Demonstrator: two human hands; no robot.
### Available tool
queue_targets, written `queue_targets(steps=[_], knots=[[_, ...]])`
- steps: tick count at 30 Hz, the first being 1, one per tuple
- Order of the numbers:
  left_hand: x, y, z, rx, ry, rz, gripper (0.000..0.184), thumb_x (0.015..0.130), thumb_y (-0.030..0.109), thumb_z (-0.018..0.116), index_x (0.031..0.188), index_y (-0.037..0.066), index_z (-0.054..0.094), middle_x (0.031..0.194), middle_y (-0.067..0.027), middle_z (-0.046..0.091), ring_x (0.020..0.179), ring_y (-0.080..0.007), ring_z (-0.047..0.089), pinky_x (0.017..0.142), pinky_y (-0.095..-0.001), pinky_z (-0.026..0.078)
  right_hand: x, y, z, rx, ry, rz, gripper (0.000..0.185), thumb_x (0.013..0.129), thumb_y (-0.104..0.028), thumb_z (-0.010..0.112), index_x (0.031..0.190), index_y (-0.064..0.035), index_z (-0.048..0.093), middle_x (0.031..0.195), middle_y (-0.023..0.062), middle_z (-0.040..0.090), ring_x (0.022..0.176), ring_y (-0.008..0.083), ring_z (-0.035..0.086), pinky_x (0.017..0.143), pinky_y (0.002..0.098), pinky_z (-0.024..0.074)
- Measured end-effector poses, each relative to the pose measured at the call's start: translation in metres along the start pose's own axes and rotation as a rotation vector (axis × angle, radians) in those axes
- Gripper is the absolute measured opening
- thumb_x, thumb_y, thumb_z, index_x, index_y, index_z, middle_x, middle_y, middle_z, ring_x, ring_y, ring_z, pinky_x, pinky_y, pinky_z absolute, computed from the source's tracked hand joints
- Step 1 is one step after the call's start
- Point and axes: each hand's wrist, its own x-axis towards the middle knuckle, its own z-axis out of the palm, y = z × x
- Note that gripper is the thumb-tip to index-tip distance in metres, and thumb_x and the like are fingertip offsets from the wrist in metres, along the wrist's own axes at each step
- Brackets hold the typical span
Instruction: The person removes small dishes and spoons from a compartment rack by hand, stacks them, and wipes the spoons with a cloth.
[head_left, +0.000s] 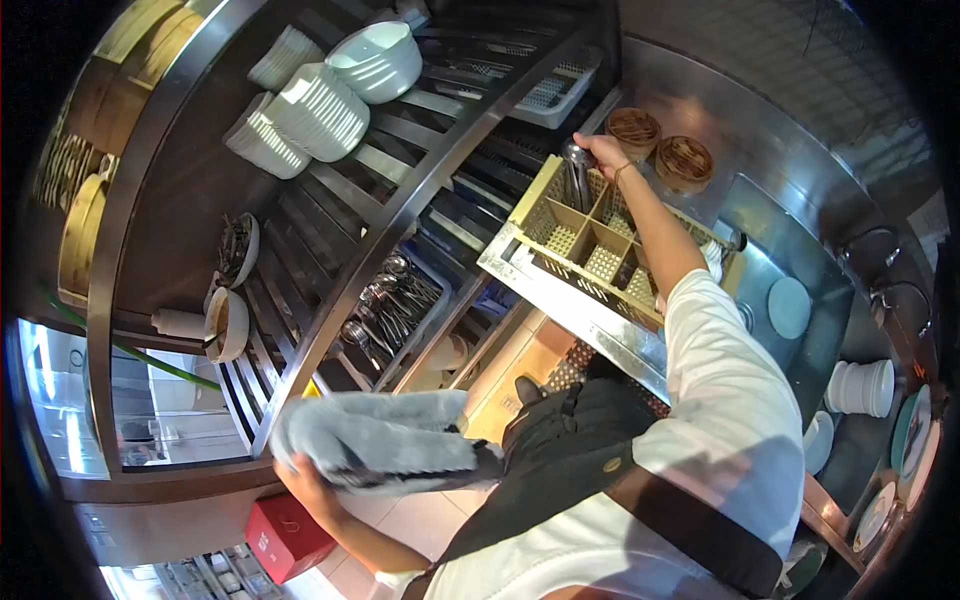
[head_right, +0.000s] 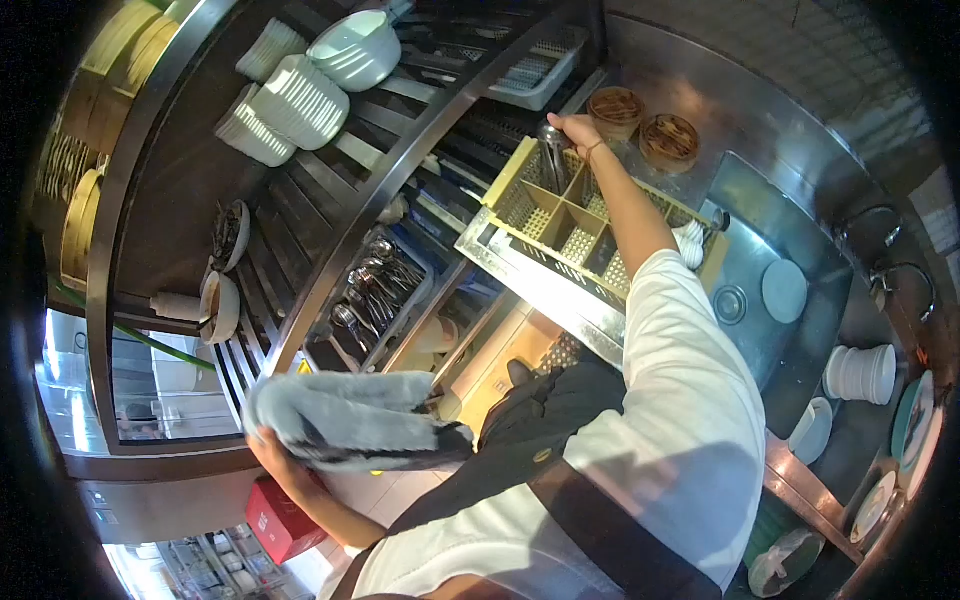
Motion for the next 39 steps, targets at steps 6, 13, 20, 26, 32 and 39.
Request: queue_targets(steps=[6, 13, 20, 26, 32, 39], knots=[[0.157, -0.056, 0.056, 0.194, 0.060, 0.106, 0.051, 0.091, 0.039, 0.046, 0.098, -0.010, 0.057, 0.083, -0.0108, 0.062, 0.073, -0.0160, 0.053, 0.070, -0.0309, 0.043, -0.004, -0.018, -0.016, -0.334, -0.049, -0.102, 0.027, 0.087, -0.031, 0.057, 0.088, -0.0038, 0.063, 0.071, 0.0008, 0.059, 0.054, 0.0083, 0.047, 0.046, 0.0260, 0.0362], [0.214, -0.104, 0.168, 0.963, 0.203, 0.590, 0.042, 0.083, 0.036, 0.056, 0.103, -0.001, 0.059, 0.101, -0.0201, 0.060, 0.096, -0.0347, 0.056, 0.085, -0.0416, 0.043, -0.176, -0.098, -0.076, -0.513, -0.148, -0.631, 0.039, 0.085, -0.026, 0.059, 0.114, 0.0000, 0.054, 0.100, 0.0056, 0.061, 0.090, 0.0124, 0.055, 0.080, 0.0239, 0.0425], [0.132, 0.000, 0.461, 0.242, -0.543, 0.510, 0.046, 0.075, 0.028, 0.067, 0.108, 0.001, 0.053, 0.107, -0.0186, 0.057, 0.102, -0.0334, 0.054, 0.086, -0.0387, 0.043, -0.345, -0.045, -0.184, -0.104, 0.516, -0.492, 0.035, 0.087, -0.016, 0.056, 0.120, -0.0059, 0.048, 0.099, 0.0046, 0.061, 0.094, 0.0112, 0.055, 0.081, 0.0235, 0.0410], [0.150, -0.014, 0.587, 0.435, -0.796, 0.253, 0.090, 0.058, 0.053, 0.075, 0.126, 0.004, 0.041, 0.116, -0.0243, 0.052, 0.109, -0.0369, 0.051, 0.090, -0.0412, 0.042, -0.397, 0.063, -0.195, -0.132, 0.399, -0.214, 0.032, 0.087, -0.015, 0.056, 0.117, -0.0044, 0.050, 0.090, 0.0021, 0.060, 0.084, 0.0089, 0.054, 0.077, 0.0239, 0.0424], [0.179, -0.058, 0.623, 0.384, -0.904, 0.138, 0.082, 0.055, 0.038, 0.078, 0.119, -0.001, 0.047, 0.106, -0.0205, 0.060, 0.099, -0.0287, 0.059, 0.086, -0.0344, 0.046, -0.403, 0.110, -0.159, -0.074, 0.271, -0.219, 0.034, 0.086, -0.016, 0.057, 0.115, 0.0000, 0.049, 0.087, 0.0055, 0.062, 0.082, 0.0104, 0.056, 0.073, 0.0252, 0.0443], [0.183, -0.054, 0.613, 0.158, -1.071, 0.032, 0.077, 0.054, 0.033, 0.080, 0.118, 0.002, 0.050, 0.105, -0.0148, 0.061, 0.098, -0.0238, 0.058, 0.085, -0.0329, 0.045, -0.387, 0.110, -0.160, -0.133, 0.331, -0.178, 0.023, 0.083, -0.014, 0.059, 0.098, 0.0023, 0.057, 0.078, 0.0116, 0.065, 0.073, 0.0121, 0.059, 0.068, 0.0268, 0.0451]])
